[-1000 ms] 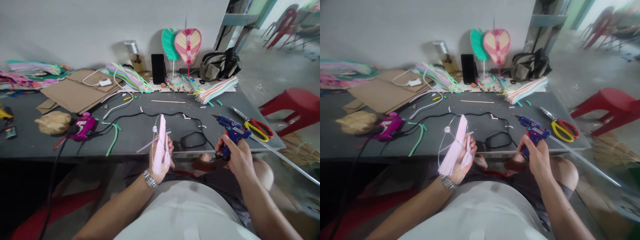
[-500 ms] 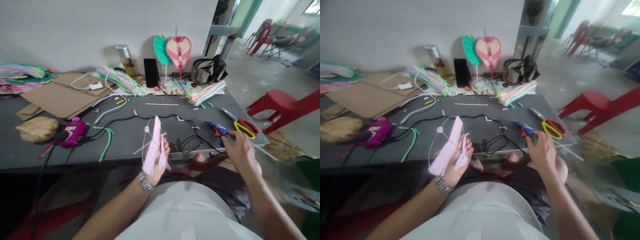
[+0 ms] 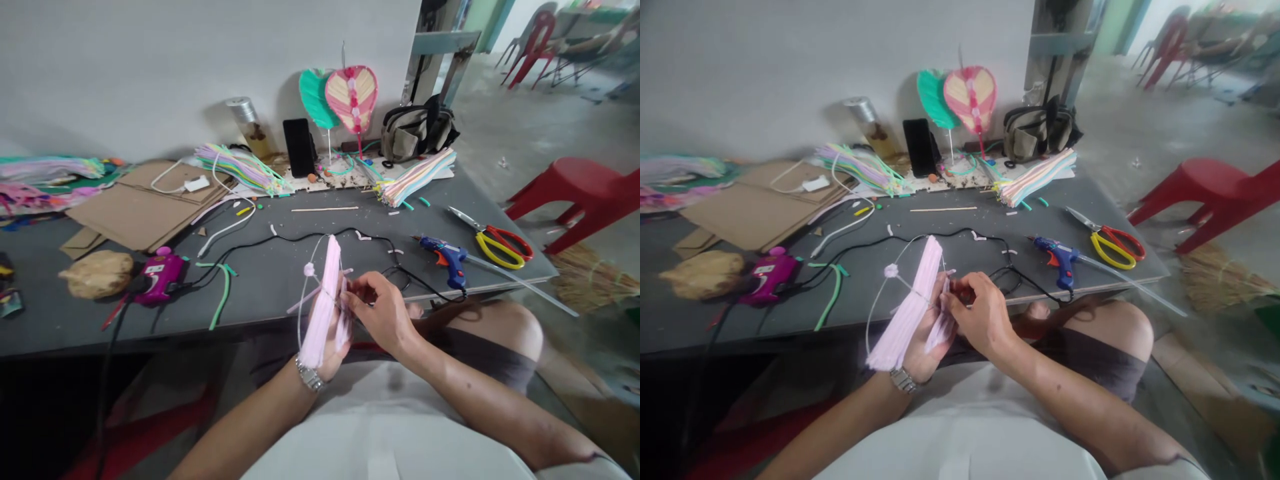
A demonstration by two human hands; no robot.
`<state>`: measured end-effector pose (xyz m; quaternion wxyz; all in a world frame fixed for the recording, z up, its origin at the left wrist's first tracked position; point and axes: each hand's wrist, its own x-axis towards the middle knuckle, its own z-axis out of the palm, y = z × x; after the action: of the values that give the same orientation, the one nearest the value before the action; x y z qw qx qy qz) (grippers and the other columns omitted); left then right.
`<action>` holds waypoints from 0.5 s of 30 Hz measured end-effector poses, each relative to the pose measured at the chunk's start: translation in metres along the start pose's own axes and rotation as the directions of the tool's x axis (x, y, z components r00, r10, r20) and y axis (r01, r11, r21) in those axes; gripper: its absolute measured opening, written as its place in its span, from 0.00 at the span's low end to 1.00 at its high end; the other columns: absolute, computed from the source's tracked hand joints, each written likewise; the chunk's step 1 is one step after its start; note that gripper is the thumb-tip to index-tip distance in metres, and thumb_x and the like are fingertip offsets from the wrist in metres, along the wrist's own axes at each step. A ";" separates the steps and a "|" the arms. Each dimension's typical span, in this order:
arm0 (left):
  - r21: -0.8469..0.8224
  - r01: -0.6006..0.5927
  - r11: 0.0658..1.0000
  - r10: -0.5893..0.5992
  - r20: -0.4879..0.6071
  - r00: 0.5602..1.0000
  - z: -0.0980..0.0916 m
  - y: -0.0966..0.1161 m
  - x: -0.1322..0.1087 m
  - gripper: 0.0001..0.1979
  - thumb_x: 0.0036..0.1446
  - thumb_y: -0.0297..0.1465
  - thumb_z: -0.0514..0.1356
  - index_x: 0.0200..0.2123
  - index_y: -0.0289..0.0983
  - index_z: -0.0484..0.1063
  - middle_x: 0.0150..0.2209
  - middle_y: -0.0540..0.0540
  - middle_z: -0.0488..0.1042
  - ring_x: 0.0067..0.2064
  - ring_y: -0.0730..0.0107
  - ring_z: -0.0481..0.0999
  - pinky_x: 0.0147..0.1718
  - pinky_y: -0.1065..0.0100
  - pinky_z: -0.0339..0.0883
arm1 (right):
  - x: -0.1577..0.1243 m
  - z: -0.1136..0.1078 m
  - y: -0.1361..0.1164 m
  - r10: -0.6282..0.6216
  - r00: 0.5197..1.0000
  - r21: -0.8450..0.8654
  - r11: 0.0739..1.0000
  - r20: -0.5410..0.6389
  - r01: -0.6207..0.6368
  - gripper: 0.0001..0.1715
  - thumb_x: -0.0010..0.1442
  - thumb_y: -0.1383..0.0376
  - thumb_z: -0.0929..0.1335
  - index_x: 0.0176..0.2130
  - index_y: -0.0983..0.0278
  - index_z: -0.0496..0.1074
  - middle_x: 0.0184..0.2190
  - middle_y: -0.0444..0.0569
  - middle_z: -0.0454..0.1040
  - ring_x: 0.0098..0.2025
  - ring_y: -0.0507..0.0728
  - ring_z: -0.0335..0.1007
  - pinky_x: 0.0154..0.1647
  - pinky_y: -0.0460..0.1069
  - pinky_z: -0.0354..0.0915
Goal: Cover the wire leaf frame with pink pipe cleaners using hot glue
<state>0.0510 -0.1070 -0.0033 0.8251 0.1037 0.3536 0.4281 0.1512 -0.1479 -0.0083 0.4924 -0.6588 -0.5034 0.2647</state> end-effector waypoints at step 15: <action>0.031 -0.084 0.996 0.084 0.027 0.996 0.014 0.001 -0.003 0.08 0.60 0.34 0.69 0.40 0.36 0.79 0.29 0.50 0.78 0.31 0.70 0.79 0.28 0.74 0.70 | 0.010 -0.006 -0.004 0.195 0.971 0.495 0.836 0.137 -0.237 0.16 0.52 0.56 0.76 0.26 0.62 0.69 0.21 0.39 0.69 0.23 0.49 0.61 0.24 0.45 0.58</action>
<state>0.0587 -0.1069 0.0090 0.8091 0.1374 0.3452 0.4553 0.1580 -0.1405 -0.0009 0.5947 -0.5471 -0.3577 0.4681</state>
